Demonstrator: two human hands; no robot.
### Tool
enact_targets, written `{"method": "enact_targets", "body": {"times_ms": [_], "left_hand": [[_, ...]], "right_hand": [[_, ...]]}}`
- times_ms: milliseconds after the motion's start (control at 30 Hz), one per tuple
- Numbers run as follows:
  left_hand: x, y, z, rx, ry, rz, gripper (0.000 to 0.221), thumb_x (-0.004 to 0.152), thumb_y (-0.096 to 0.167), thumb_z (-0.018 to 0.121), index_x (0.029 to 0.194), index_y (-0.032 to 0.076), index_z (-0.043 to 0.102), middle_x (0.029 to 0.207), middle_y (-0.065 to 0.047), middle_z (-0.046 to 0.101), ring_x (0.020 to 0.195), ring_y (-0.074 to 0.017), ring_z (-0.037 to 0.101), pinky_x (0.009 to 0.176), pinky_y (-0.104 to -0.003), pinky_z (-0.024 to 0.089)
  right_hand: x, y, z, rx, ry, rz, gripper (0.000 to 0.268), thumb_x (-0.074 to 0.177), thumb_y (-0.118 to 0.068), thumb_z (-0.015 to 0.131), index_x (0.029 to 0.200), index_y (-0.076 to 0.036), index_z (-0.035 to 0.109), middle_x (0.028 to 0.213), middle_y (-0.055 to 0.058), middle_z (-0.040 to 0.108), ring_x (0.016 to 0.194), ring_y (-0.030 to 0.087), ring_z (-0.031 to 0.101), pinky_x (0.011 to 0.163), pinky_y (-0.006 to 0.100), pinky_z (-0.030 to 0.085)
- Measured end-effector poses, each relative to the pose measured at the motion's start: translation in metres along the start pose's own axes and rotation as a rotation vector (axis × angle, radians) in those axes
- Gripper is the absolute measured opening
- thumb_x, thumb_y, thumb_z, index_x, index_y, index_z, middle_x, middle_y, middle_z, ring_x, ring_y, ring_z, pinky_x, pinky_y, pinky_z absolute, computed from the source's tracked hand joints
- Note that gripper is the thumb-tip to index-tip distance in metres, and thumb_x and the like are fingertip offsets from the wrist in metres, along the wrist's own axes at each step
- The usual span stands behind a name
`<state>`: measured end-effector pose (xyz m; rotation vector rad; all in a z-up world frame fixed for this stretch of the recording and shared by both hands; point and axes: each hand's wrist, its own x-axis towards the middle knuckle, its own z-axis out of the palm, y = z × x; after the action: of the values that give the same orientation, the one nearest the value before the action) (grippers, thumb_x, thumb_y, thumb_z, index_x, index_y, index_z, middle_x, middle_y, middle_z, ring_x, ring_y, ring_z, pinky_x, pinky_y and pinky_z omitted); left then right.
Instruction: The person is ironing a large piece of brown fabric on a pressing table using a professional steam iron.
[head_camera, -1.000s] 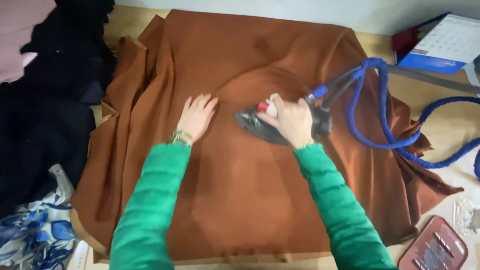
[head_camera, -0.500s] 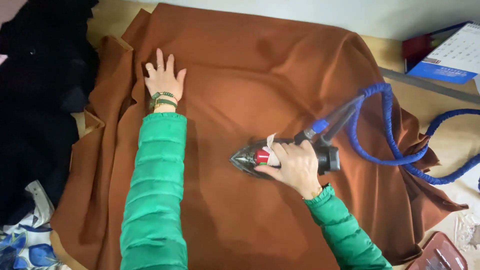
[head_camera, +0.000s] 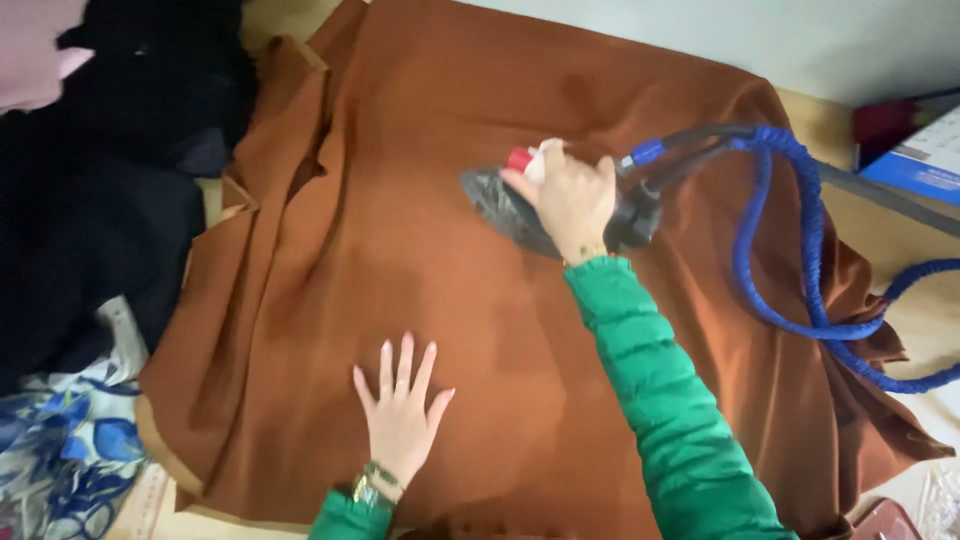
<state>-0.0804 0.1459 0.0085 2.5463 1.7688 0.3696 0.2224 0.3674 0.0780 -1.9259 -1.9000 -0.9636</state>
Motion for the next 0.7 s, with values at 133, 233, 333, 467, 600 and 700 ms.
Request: {"method": "enact_targets", "body": {"times_ms": [133,233,333,467,600,700], "left_hand": [[-0.034,-0.007,-0.004,0.077,0.048,-0.070,0.070,0.093,0.063,0.056,0.155,0.030,0.046,0.165,-0.005,0.038,0.151,-0.0320,0.037,0.121,-0.065,0.030],[-0.046,-0.008,-0.005,0.047,0.084,-0.091,0.068,0.095,0.060,0.058,0.154,0.028,0.048,0.164,-0.005,0.040,0.150,-0.0322,0.039,0.120,-0.063,0.033],[-0.042,-0.008,-0.007,0.028,0.069,-0.093,0.067,0.096,0.059,0.056,0.155,0.027,0.046,0.164,-0.006,0.040,0.152,-0.0327,0.036,0.121,-0.065,0.030],[-0.042,-0.007,-0.007,-0.011,0.060,-0.100,0.066,0.096,0.057,0.057,0.154,0.027,0.047,0.164,-0.007,0.040,0.151,-0.0331,0.037,0.122,-0.065,0.028],[-0.041,-0.007,-0.006,-0.007,0.051,-0.101,0.066,0.097,0.058,0.055,0.155,0.028,0.046,0.165,-0.006,0.038,0.151,-0.0345,0.037,0.122,-0.065,0.027],[-0.041,-0.008,-0.008,0.026,0.040,-0.096,0.066,0.098,0.059,0.051,0.156,0.029,0.043,0.166,-0.006,0.037,0.152,-0.0343,0.036,0.121,-0.064,0.028]], "right_hand": [[0.031,-0.012,0.024,-0.077,-0.043,0.030,0.070,0.093,-0.090,0.056,0.099,-0.020,0.063,0.051,-0.004,0.058,0.046,0.019,0.060,0.070,0.037,0.042],[0.037,-0.017,0.025,-0.004,-0.114,0.037,0.074,0.097,-0.086,0.054,0.104,-0.014,0.061,0.055,0.002,0.062,0.047,0.027,0.060,0.067,0.040,0.040],[0.034,-0.020,0.013,0.055,-0.076,0.039,0.062,0.099,-0.080,0.059,0.098,-0.018,0.062,0.054,0.001,0.063,0.044,0.025,0.059,0.068,0.038,0.039],[0.003,-0.028,-0.017,0.029,-0.103,-0.041,0.060,0.096,-0.078,0.062,0.101,-0.019,0.062,0.057,-0.001,0.065,0.048,0.024,0.063,0.075,0.039,0.045],[-0.032,-0.043,-0.062,0.005,-0.139,-0.182,0.076,0.092,-0.082,0.058,0.118,-0.010,0.062,0.062,-0.007,0.062,0.059,0.016,0.065,0.073,0.036,0.044],[-0.052,-0.063,-0.087,0.086,-0.192,-0.197,0.077,0.092,-0.083,0.053,0.109,-0.009,0.068,0.066,-0.001,0.065,0.061,0.022,0.064,0.069,0.037,0.044]]}}
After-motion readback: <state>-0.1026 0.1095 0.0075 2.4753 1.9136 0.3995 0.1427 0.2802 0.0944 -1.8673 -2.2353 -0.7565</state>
